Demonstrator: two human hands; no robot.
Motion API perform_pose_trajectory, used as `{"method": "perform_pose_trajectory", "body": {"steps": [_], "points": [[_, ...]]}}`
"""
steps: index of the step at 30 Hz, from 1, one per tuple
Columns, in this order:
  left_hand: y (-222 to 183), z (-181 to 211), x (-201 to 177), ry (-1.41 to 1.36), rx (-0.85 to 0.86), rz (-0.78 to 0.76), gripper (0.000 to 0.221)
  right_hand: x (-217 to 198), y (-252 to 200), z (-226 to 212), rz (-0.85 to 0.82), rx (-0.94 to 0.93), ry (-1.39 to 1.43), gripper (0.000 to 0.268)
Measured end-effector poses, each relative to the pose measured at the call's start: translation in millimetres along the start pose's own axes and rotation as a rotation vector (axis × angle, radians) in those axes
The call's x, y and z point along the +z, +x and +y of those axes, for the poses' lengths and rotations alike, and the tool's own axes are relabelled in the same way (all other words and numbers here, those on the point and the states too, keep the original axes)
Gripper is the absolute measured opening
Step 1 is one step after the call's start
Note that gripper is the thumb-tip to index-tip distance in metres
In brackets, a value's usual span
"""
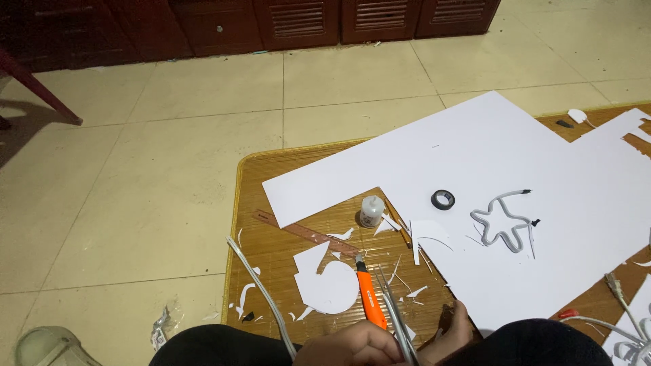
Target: Crafting a neon sign by cutting a foam base and attaching a flexible LED strip.
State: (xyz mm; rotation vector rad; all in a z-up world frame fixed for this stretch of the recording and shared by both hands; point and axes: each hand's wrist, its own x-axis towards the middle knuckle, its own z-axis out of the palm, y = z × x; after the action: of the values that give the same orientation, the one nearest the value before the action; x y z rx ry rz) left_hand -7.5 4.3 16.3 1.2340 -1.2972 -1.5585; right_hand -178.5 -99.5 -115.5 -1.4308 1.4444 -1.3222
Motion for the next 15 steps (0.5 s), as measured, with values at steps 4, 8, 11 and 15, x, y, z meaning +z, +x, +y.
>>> {"method": "perform_pose_trajectory", "body": {"steps": [4,8,11,15], "points": [[12,-30,-8,0.033,0.052,-0.108,0.032,-6,8,31,-0.067,-0.058,-0.049,0.07],[41,-84,-16,-0.125,-0.003,-0.266,0.032,-6,7,27,-0.067,-0.161,-0.023,0.06],[66,-128,-21,-0.231,-0.183,-0.367,0.025,-9,6,22,-0.078,-0.186,-0.03,0.068],[15,-26,-5,0.073,-0.052,-0.015,0.02,-16,14,42,-0.218,-0.134,0.017,0.111]]}}
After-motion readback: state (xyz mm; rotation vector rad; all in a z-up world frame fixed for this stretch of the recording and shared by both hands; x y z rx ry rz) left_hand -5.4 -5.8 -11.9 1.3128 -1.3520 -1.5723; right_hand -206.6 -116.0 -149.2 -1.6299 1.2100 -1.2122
